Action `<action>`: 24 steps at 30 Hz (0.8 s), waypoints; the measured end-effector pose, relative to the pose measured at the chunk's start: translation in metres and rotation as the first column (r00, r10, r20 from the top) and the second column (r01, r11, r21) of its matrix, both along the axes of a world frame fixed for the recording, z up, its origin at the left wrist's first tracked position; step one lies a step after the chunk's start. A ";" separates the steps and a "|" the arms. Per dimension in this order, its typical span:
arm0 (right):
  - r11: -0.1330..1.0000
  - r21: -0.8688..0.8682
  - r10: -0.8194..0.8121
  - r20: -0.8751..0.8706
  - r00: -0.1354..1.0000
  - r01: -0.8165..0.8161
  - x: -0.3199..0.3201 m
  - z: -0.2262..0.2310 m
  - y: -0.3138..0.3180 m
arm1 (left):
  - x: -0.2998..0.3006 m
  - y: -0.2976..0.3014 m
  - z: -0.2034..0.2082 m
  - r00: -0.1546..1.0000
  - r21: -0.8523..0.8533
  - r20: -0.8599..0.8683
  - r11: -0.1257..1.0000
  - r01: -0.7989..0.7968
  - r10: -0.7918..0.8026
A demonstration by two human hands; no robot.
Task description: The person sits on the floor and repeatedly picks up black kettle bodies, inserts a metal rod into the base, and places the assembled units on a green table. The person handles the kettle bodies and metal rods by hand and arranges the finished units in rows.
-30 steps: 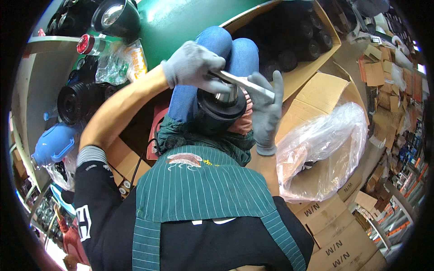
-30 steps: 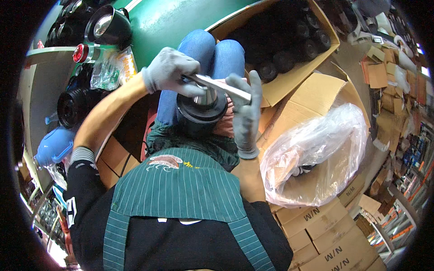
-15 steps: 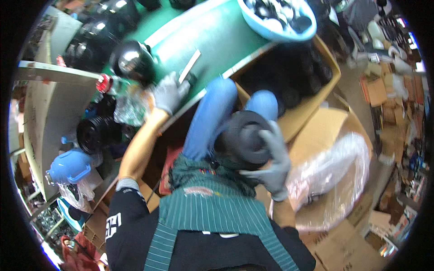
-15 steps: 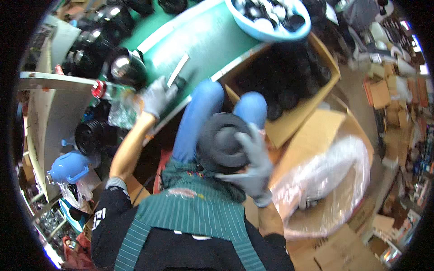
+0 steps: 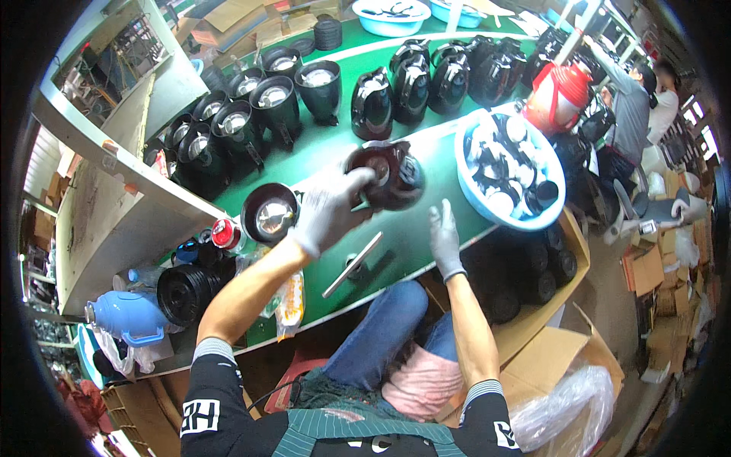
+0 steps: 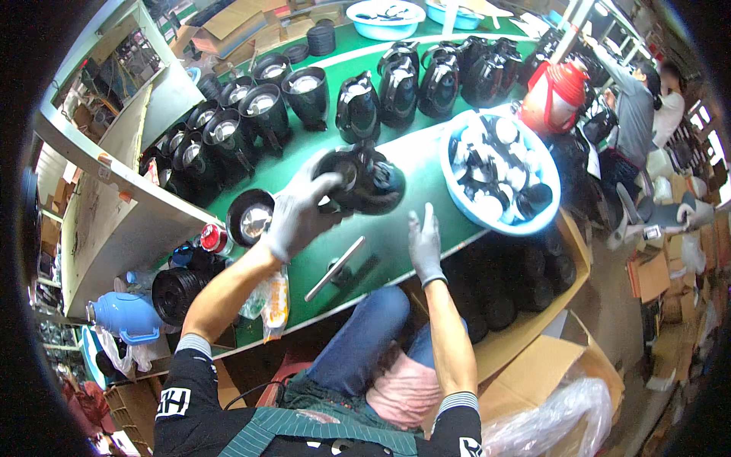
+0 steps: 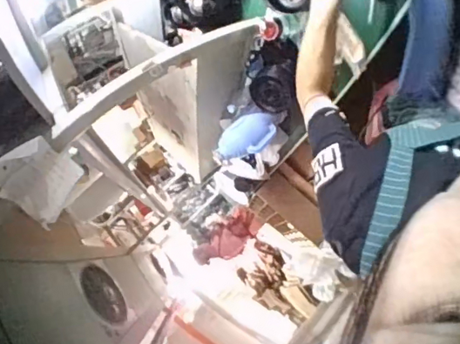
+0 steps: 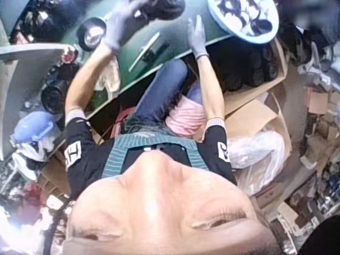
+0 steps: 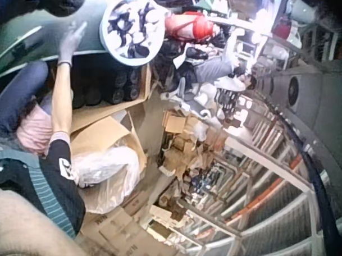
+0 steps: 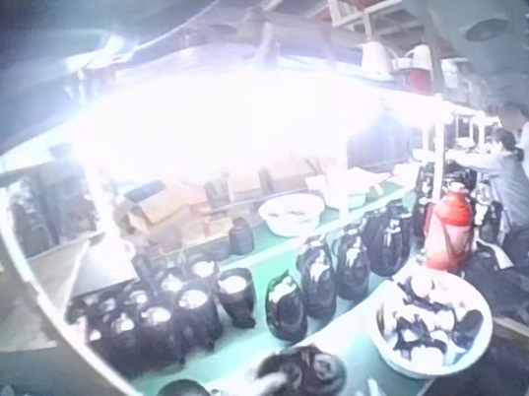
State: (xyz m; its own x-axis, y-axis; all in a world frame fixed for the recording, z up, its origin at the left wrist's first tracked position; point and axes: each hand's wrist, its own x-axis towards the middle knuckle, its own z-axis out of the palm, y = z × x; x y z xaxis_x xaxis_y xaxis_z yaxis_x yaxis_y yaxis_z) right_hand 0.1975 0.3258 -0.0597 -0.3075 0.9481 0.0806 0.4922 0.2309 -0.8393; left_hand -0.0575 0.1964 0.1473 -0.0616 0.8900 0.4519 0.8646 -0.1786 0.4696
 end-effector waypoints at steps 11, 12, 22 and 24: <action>0.947 0.305 -0.139 0.674 0.726 -0.103 -0.018 -0.034 -0.013 | -0.087 0.201 -0.070 0.941 -0.153 -0.093 0.929 -0.337 0.326; 0.949 0.299 -0.136 0.671 0.729 -0.099 -0.019 -0.032 -0.013 | -0.088 0.215 -0.071 0.927 -0.178 -0.139 0.912 -0.369 0.348; 0.944 0.320 -0.166 0.668 0.726 -0.078 -0.020 -0.026 -0.008 | -0.189 0.247 -0.072 0.746 0.240 -0.358 0.827 -0.508 0.562; 0.951 0.302 -0.151 0.647 0.747 -0.069 -0.024 -0.031 -0.011 | -0.212 0.243 -0.083 0.661 0.067 -0.513 0.793 -0.605 0.548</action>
State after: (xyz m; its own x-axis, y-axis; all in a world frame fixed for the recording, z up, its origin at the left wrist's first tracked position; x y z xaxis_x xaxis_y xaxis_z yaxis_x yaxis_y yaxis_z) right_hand 0.1738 0.3146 -0.0906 -0.3483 0.9263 0.1435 0.9067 0.3718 -0.1992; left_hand -0.2695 0.4390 0.0639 -0.3788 0.7924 0.4781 0.8880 0.4567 -0.0534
